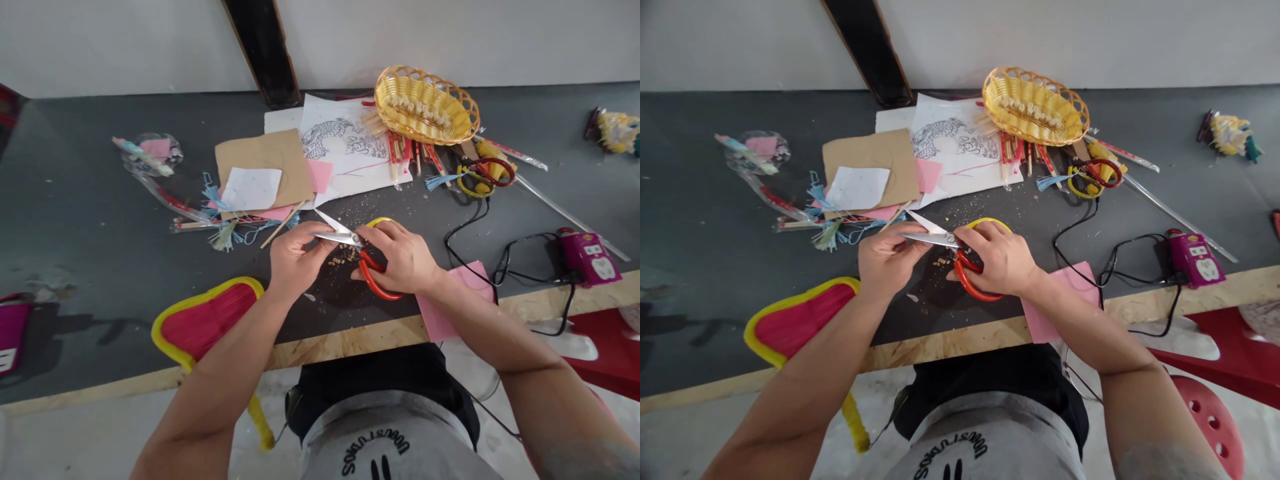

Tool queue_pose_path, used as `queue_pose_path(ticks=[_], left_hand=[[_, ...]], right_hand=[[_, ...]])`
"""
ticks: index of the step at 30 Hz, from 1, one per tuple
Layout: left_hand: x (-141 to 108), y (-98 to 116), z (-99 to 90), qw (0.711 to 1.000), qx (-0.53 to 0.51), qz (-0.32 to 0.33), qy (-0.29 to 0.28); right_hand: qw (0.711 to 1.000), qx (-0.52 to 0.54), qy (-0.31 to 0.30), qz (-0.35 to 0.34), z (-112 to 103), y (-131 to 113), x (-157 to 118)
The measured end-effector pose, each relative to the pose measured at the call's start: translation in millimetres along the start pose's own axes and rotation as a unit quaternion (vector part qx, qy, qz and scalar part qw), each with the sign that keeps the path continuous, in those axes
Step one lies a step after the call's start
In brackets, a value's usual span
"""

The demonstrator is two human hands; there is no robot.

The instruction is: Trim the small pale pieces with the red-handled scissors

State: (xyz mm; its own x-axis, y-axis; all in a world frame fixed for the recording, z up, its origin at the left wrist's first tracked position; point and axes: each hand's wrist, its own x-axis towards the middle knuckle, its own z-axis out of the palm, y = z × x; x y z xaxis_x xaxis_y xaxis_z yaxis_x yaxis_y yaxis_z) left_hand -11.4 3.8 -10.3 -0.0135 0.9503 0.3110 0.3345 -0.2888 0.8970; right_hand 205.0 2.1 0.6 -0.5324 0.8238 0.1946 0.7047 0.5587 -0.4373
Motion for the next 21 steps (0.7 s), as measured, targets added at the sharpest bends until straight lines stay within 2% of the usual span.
queue_pose_path(ticks=[21], left_hand=[[4.2,7.8,-4.0,0.997,-0.015,-0.055,-0.055]], right_hand=[[0.998,0.032,0.02,-0.048,8.1,7.7,1.1]])
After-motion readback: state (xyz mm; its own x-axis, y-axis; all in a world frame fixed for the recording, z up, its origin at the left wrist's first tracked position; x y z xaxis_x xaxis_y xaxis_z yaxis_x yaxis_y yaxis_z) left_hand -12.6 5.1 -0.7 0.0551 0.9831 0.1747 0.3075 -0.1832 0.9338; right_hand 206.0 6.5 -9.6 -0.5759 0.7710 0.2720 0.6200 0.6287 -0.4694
